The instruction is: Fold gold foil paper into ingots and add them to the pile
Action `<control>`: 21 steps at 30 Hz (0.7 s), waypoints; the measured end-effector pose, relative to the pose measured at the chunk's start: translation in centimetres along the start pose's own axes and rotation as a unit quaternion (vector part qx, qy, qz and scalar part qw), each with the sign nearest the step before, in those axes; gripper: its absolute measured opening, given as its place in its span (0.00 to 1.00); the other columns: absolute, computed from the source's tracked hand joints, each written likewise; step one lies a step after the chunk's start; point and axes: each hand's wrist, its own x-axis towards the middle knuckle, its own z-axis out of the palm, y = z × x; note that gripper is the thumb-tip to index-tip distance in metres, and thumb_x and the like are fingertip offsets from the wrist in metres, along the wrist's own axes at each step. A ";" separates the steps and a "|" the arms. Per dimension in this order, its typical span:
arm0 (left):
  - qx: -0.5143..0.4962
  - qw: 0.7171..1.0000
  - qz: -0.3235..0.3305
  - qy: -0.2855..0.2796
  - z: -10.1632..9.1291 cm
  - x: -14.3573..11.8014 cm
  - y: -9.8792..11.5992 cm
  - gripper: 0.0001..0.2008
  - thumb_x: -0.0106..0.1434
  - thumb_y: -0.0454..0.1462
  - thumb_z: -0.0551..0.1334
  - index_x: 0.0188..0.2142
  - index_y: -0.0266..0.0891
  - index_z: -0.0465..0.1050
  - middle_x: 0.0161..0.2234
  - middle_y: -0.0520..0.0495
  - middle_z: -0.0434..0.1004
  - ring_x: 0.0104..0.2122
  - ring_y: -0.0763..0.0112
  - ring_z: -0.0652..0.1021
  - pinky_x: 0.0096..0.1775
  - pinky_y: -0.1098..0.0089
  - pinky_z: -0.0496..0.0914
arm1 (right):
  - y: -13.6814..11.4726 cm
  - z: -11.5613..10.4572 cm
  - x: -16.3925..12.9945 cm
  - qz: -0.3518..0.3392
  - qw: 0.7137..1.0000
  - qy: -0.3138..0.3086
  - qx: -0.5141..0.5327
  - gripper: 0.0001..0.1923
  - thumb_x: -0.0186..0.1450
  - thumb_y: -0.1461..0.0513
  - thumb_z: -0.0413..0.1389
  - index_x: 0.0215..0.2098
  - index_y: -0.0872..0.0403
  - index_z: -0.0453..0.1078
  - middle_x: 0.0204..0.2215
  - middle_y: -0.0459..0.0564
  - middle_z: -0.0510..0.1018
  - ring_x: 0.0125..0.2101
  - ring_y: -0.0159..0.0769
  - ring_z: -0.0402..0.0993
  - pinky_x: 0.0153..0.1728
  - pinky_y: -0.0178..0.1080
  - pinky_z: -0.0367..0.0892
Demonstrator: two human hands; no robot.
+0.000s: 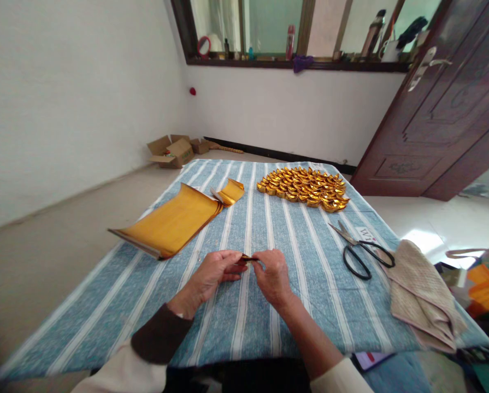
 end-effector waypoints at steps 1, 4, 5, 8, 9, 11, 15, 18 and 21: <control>-0.005 1.000 -0.002 0.001 0.0 0.0 -0.1 0.19 0.53 0.48 0.70 0.35 0.34 0.79 0.35 0.41 0.81 0.34 0.66 0.81 0.32 0.71 0.72 | -0.2 -0.1 0.0 0.016 1.000 0.000 0.016 0.06 0.60 0.64 0.57 0.33 0.51 0.77 0.30 0.49 0.82 0.34 0.42 0.77 0.41 0.44 0.67; -0.032 0.999 0.008 0.002 0.0 0.0 -0.3 0.17 0.56 0.46 0.69 0.37 0.33 0.78 0.37 0.39 0.81 0.33 0.66 0.81 0.32 0.70 0.73 | -0.8 -0.3 0.2 0.099 0.990 -0.010 0.095 0.06 0.60 0.61 0.58 0.32 0.51 0.77 0.31 0.49 0.82 0.34 0.41 0.78 0.40 0.42 0.69; -0.043 0.999 0.016 0.006 0.1 0.0 -0.3 0.16 0.57 0.45 0.68 0.38 0.33 0.78 0.37 0.39 0.81 0.33 0.66 0.81 0.32 0.70 0.74 | -1.0 -0.4 0.3 0.131 0.983 -0.016 0.124 0.06 0.60 0.60 0.58 0.32 0.51 0.77 0.30 0.48 0.83 0.34 0.40 0.78 0.40 0.42 0.69; -0.073 0.996 0.035 0.035 0.6 -0.2 -0.5 0.12 0.57 0.38 0.68 0.39 0.33 0.77 0.35 0.41 0.81 0.32 0.69 0.80 0.31 0.72 0.73 | -1.4 -0.5 0.5 0.215 0.956 -0.022 0.201 0.07 0.57 0.58 0.60 0.31 0.51 0.77 0.29 0.47 0.83 0.32 0.40 0.79 0.38 0.40 0.70; -0.084 0.995 0.038 0.049 0.8 -0.2 -0.6 0.11 0.57 0.36 0.69 0.40 0.33 0.77 0.35 0.42 0.81 0.31 0.70 0.80 0.31 0.73 0.73 | -1.5 -0.4 0.5 0.238 0.945 -0.021 0.225 0.08 0.56 0.57 0.61 0.32 0.52 0.77 0.29 0.47 0.83 0.31 0.40 0.79 0.37 0.40 0.70; -0.111 0.990 0.036 0.080 1.4 -0.3 -0.7 0.12 0.56 0.33 0.68 0.41 0.34 0.75 0.34 0.43 0.81 0.29 0.71 0.80 0.29 0.74 0.71 | -1.6 -0.3 0.6 0.280 0.921 -0.016 0.272 0.11 0.54 0.55 0.62 0.32 0.52 0.77 0.28 0.48 0.83 0.29 0.40 0.79 0.33 0.39 0.70; -0.168 0.977 0.004 0.129 2.5 -0.5 -0.9 0.10 0.54 0.29 0.68 0.37 0.35 0.74 0.29 0.48 0.78 0.26 0.75 0.77 0.25 0.77 0.68 | -2.0 0.0 0.8 0.329 0.886 0.002 0.326 0.14 0.51 0.53 0.65 0.31 0.54 0.77 0.24 0.48 0.82 0.26 0.39 0.79 0.29 0.38 0.70; -0.192 0.973 -0.019 0.126 3.1 -0.5 -1.0 0.08 0.53 0.28 0.68 0.34 0.35 0.75 0.27 0.51 0.76 0.24 0.78 0.75 0.23 0.78 0.64 | -2.4 0.0 0.9 0.333 0.882 0.016 0.332 0.15 0.50 0.52 0.65 0.30 0.54 0.77 0.24 0.48 0.82 0.27 0.39 0.80 0.31 0.38 0.72; -0.224 0.968 -0.038 0.106 3.3 -0.4 -1.1 0.06 0.51 0.28 0.69 0.30 0.35 0.76 0.26 0.53 0.73 0.23 0.81 0.72 0.21 0.80 0.60 | -2.7 0.0 0.8 0.325 0.888 0.023 0.325 0.15 0.51 0.52 0.65 0.31 0.54 0.78 0.26 0.49 0.83 0.29 0.41 0.81 0.34 0.40 0.73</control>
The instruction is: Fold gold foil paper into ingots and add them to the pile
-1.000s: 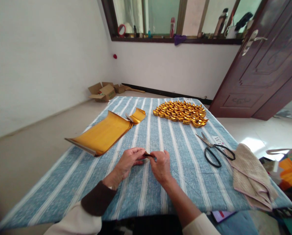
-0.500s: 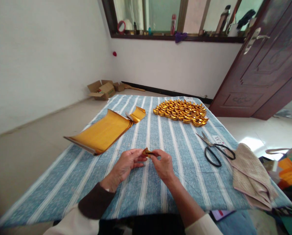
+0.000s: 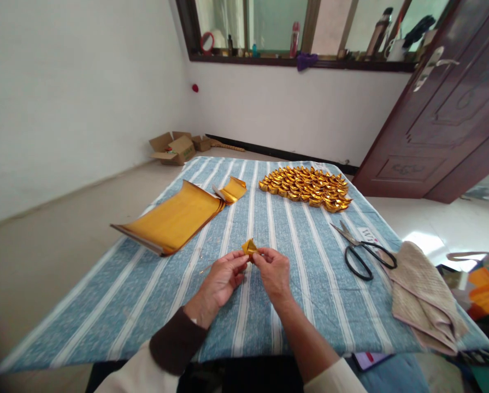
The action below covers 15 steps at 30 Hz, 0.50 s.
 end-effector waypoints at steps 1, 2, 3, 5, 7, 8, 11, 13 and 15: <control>-0.011 1.000 -0.008 -0.007 0.0 0.1 0.0 0.06 0.51 0.29 0.70 0.29 0.34 0.76 0.25 0.53 0.72 0.22 0.82 0.71 0.21 0.80 0.59 | 0.0 0.0 -0.1 -0.005 1.000 0.001 -0.007 0.14 0.51 0.52 0.64 0.31 0.54 0.78 0.26 0.49 0.83 0.29 0.41 0.81 0.35 0.41 0.73; -0.018 1.000 -0.017 -0.014 0.0 0.1 -0.1 0.06 0.50 0.30 0.71 0.29 0.34 0.77 0.25 0.53 0.71 0.22 0.82 0.70 0.20 0.80 0.58 | 0.0 0.1 -0.1 -0.013 1.000 0.002 -0.016 0.14 0.52 0.52 0.64 0.31 0.53 0.78 0.27 0.49 0.83 0.30 0.41 0.81 0.35 0.41 0.73; -0.020 0.999 -0.026 -0.022 -0.1 0.2 -0.1 0.07 0.50 0.30 0.71 0.29 0.34 0.77 0.24 0.54 0.70 0.21 0.82 0.69 0.20 0.80 0.57 | 0.0 0.1 -0.2 -0.021 0.999 0.003 -0.027 0.14 0.53 0.53 0.63 0.32 0.53 0.79 0.28 0.49 0.83 0.31 0.42 0.81 0.36 0.42 0.73; -0.014 0.998 -0.037 -0.040 -0.2 0.2 -0.2 0.07 0.50 0.32 0.72 0.29 0.33 0.77 0.22 0.54 0.69 0.21 0.82 0.68 0.20 0.80 0.56 | 0.0 0.1 -0.3 -0.040 0.998 0.004 -0.051 0.12 0.55 0.53 0.62 0.33 0.52 0.79 0.29 0.48 0.84 0.32 0.42 0.80 0.39 0.43 0.72; -0.007 0.998 -0.038 -0.055 -0.4 0.2 -0.2 0.08 0.50 0.33 0.72 0.29 0.33 0.77 0.21 0.54 0.68 0.21 0.81 0.67 0.20 0.79 0.56 | 0.0 0.0 -0.3 -0.054 0.996 0.003 -0.068 0.11 0.56 0.54 0.61 0.34 0.51 0.79 0.30 0.47 0.84 0.33 0.42 0.80 0.41 0.43 0.72; -0.005 0.997 -0.036 -0.061 -0.4 0.1 -0.2 0.08 0.49 0.34 0.72 0.29 0.33 0.78 0.22 0.54 0.68 0.21 0.81 0.68 0.21 0.79 0.57 | 0.0 0.0 -0.4 -0.059 0.996 0.003 -0.072 0.11 0.57 0.55 0.61 0.34 0.51 0.79 0.31 0.47 0.84 0.34 0.42 0.80 0.41 0.43 0.71; -0.001 0.996 -0.029 -0.080 -0.5 -0.2 -0.2 0.09 0.49 0.35 0.73 0.31 0.34 0.79 0.26 0.52 0.71 0.26 0.78 0.71 0.24 0.78 0.60 | -0.1 -0.3 -0.5 -0.069 0.995 0.003 -0.073 0.11 0.57 0.55 0.61 0.34 0.51 0.80 0.31 0.47 0.84 0.35 0.42 0.80 0.42 0.43 0.71; 0.013 0.996 -0.018 -0.089 -0.5 -0.3 -0.1 0.09 0.50 0.35 0.73 0.31 0.34 0.79 0.28 0.50 0.74 0.28 0.77 0.72 0.26 0.77 0.62 | -0.3 -0.4 -0.6 -0.075 0.994 0.003 -0.077 0.10 0.57 0.55 0.61 0.34 0.51 0.80 0.32 0.47 0.84 0.36 0.42 0.80 0.43 0.43 0.71; 0.023 0.995 -0.003 -0.093 -0.4 -0.4 -0.1 0.08 0.51 0.35 0.73 0.31 0.34 0.80 0.31 0.48 0.75 0.28 0.78 0.71 0.27 0.77 0.63 | -0.6 -0.5 -0.7 -0.080 0.993 0.005 -0.082 0.11 0.57 0.55 0.61 0.34 0.51 0.80 0.32 0.47 0.84 0.36 0.42 0.80 0.43 0.43 0.71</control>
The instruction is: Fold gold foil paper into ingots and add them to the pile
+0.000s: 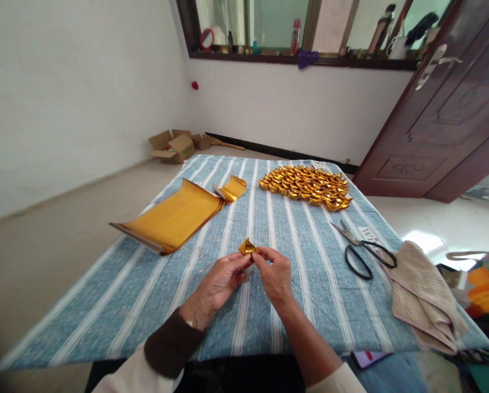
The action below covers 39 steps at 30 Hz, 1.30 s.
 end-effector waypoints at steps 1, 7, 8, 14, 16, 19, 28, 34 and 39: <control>-0.002 1.000 0.005 -0.003 0.1 0.0 0.0 0.08 0.51 0.34 0.72 0.32 0.34 0.80 0.32 0.48 0.76 0.29 0.78 0.72 0.28 0.77 0.63 | -0.2 0.0 0.0 -0.002 1.000 0.002 -0.001 0.11 0.57 0.55 0.61 0.34 0.51 0.80 0.33 0.47 0.84 0.36 0.41 0.80 0.43 0.43 0.71; -0.068 0.997 -0.003 -0.040 0.3 0.0 -0.3 0.07 0.53 0.31 0.71 0.33 0.33 0.81 0.36 0.45 0.78 0.33 0.76 0.74 0.33 0.77 0.69 | -0.9 0.1 -0.3 0.000 1.000 0.006 -0.003 0.11 0.57 0.55 0.61 0.34 0.51 0.80 0.33 0.48 0.84 0.36 0.41 0.80 0.43 0.42 0.72; -0.076 0.996 -0.007 -0.041 0.2 0.1 -0.3 0.06 0.54 0.30 0.71 0.33 0.32 0.81 0.36 0.45 0.78 0.32 0.76 0.75 0.33 0.77 0.69 | -0.9 0.1 -0.4 -0.002 1.000 0.006 -0.009 0.10 0.57 0.55 0.61 0.34 0.51 0.80 0.33 0.48 0.84 0.36 0.42 0.81 0.43 0.43 0.72; -0.149 0.987 -0.019 -0.049 -0.5 0.8 -0.7 0.04 0.56 0.26 0.67 0.32 0.31 0.79 0.34 0.44 0.79 0.33 0.74 0.77 0.37 0.76 0.72 | 0.2 0.0 -0.6 -0.057 0.997 -0.009 -0.050 0.10 0.59 0.56 0.61 0.37 0.48 0.81 0.37 0.48 0.84 0.40 0.43 0.80 0.46 0.45 0.72; -0.169 0.984 -0.022 -0.059 -0.7 1.0 -0.7 0.04 0.57 0.25 0.66 0.33 0.31 0.79 0.35 0.44 0.79 0.34 0.74 0.78 0.38 0.75 0.72 | 0.8 -0.1 -0.5 -0.102 0.992 -0.025 -0.075 0.10 0.61 0.57 0.60 0.38 0.47 0.80 0.37 0.48 0.84 0.39 0.43 0.80 0.44 0.45 0.72; -0.176 0.981 -0.029 -0.071 -0.9 1.2 -0.7 0.06 0.59 0.25 0.64 0.35 0.30 0.79 0.36 0.42 0.80 0.34 0.73 0.79 0.38 0.74 0.73 | 1.4 -0.5 -0.3 -0.171 0.976 -0.053 -0.121 0.10 0.63 0.58 0.59 0.40 0.48 0.80 0.35 0.50 0.84 0.35 0.41 0.80 0.40 0.44 0.72; -0.181 0.980 -0.037 -0.077 -0.8 1.1 -0.6 0.09 0.61 0.25 0.60 0.37 0.30 0.79 0.40 0.39 0.81 0.37 0.72 0.79 0.42 0.75 0.73 | 1.8 -0.7 0.1 -0.300 0.932 -0.047 -0.198 0.10 0.67 0.59 0.55 0.40 0.49 0.79 0.30 0.50 0.83 0.31 0.39 0.78 0.38 0.43 0.71; -0.186 0.980 -0.027 -0.069 -1.0 1.3 -0.6 0.08 0.60 0.25 0.61 0.36 0.30 0.79 0.38 0.41 0.81 0.37 0.71 0.80 0.41 0.75 0.73 | 1.8 -0.4 0.1 -0.287 0.936 -0.046 -0.198 0.10 0.66 0.59 0.56 0.42 0.48 0.79 0.33 0.50 0.83 0.33 0.40 0.78 0.39 0.44 0.71; -0.181 0.982 -0.032 -0.053 -1.1 1.5 -0.8 0.07 0.58 0.24 0.63 0.34 0.30 0.79 0.37 0.42 0.80 0.34 0.73 0.79 0.38 0.76 0.73 | 2.0 -0.3 -0.1 -0.272 0.944 -0.050 -0.181 0.13 0.65 0.59 0.56 0.46 0.48 0.77 0.35 0.51 0.83 0.36 0.41 0.79 0.40 0.45 0.72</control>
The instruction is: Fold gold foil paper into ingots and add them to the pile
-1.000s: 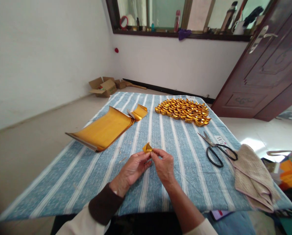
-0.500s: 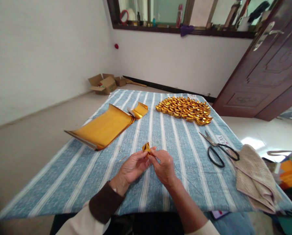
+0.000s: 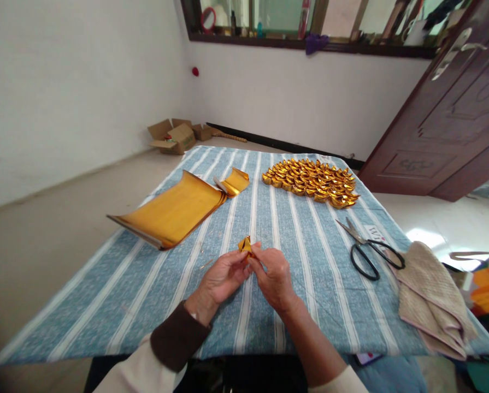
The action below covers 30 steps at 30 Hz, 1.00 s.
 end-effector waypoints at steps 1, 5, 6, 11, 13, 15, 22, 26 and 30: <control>0.005 1.000 -0.001 -0.003 0.0 0.0 0.0 0.07 0.58 0.25 0.63 0.34 0.30 0.79 0.37 0.42 0.80 0.34 0.73 0.79 0.38 0.76 0.73 | 0.0 0.0 0.0 0.002 1.000 -0.003 0.002 0.12 0.65 0.60 0.56 0.45 0.48 0.78 0.34 0.50 0.83 0.36 0.42 0.79 0.40 0.45 0.72; 0.022 1.000 0.001 -0.011 0.0 -0.1 0.1 0.07 0.58 0.26 0.64 0.36 0.31 0.79 0.39 0.41 0.81 0.35 0.73 0.79 0.38 0.76 0.74 | 0.2 0.1 0.0 0.025 1.000 -0.009 0.015 0.11 0.65 0.59 0.56 0.43 0.47 0.78 0.34 0.50 0.83 0.35 0.41 0.79 0.40 0.45 0.73; 0.024 1.000 0.002 -0.014 0.0 -0.2 0.1 0.07 0.58 0.26 0.65 0.37 0.31 0.79 0.39 0.41 0.81 0.35 0.72 0.79 0.38 0.76 0.74 | 0.2 0.2 0.0 0.031 0.999 -0.009 0.020 0.11 0.65 0.59 0.56 0.43 0.47 0.78 0.34 0.50 0.83 0.35 0.41 0.80 0.40 0.45 0.73; 0.012 1.000 0.011 -0.023 0.0 -0.2 0.1 0.10 0.58 0.26 0.64 0.40 0.29 0.79 0.39 0.40 0.81 0.38 0.71 0.79 0.40 0.75 0.73 | 0.2 0.4 -0.1 0.066 0.997 -0.014 0.045 0.11 0.64 0.58 0.57 0.43 0.48 0.79 0.35 0.51 0.83 0.36 0.41 0.80 0.42 0.46 0.72; 0.010 1.000 0.014 -0.022 -0.1 -0.2 0.1 0.10 0.58 0.26 0.64 0.40 0.28 0.79 0.39 0.40 0.81 0.38 0.71 0.79 0.41 0.75 0.73 | 0.1 0.4 0.0 0.070 0.996 -0.016 0.051 0.11 0.64 0.58 0.58 0.43 0.48 0.79 0.35 0.51 0.83 0.37 0.42 0.80 0.42 0.46 0.72; 0.011 1.000 0.016 -0.023 -0.1 -0.2 0.1 0.10 0.57 0.27 0.65 0.39 0.29 0.79 0.38 0.40 0.81 0.38 0.71 0.79 0.41 0.75 0.73 | 0.1 0.5 0.0 0.068 0.996 -0.015 0.054 0.11 0.64 0.58 0.57 0.43 0.48 0.79 0.35 0.51 0.83 0.37 0.41 0.80 0.42 0.45 0.72; 0.010 0.999 0.012 -0.033 -0.2 -0.1 0.2 0.10 0.57 0.27 0.64 0.40 0.31 0.79 0.38 0.40 0.81 0.37 0.71 0.79 0.41 0.74 0.72 | -0.3 0.3 0.3 0.053 0.997 -0.005 0.057 0.10 0.64 0.58 0.57 0.41 0.47 0.79 0.34 0.50 0.83 0.35 0.40 0.79 0.39 0.44 0.73; 0.006 0.999 0.011 -0.040 -0.2 -0.1 0.2 0.10 0.58 0.27 0.64 0.40 0.30 0.79 0.39 0.39 0.81 0.38 0.70 0.79 0.42 0.74 0.72 | -0.6 0.1 0.5 0.034 0.998 -0.008 0.055 0.09 0.65 0.58 0.57 0.39 0.47 0.79 0.34 0.49 0.83 0.35 0.40 0.80 0.40 0.44 0.73; 0.002 0.999 0.011 -0.048 -0.1 -0.2 0.2 0.10 0.58 0.27 0.63 0.39 0.29 0.80 0.39 0.39 0.81 0.38 0.71 0.79 0.42 0.75 0.72 | -0.8 0.0 0.7 0.000 0.999 -0.002 0.042 0.09 0.65 0.60 0.57 0.39 0.47 0.79 0.33 0.49 0.84 0.35 0.40 0.80 0.40 0.44 0.73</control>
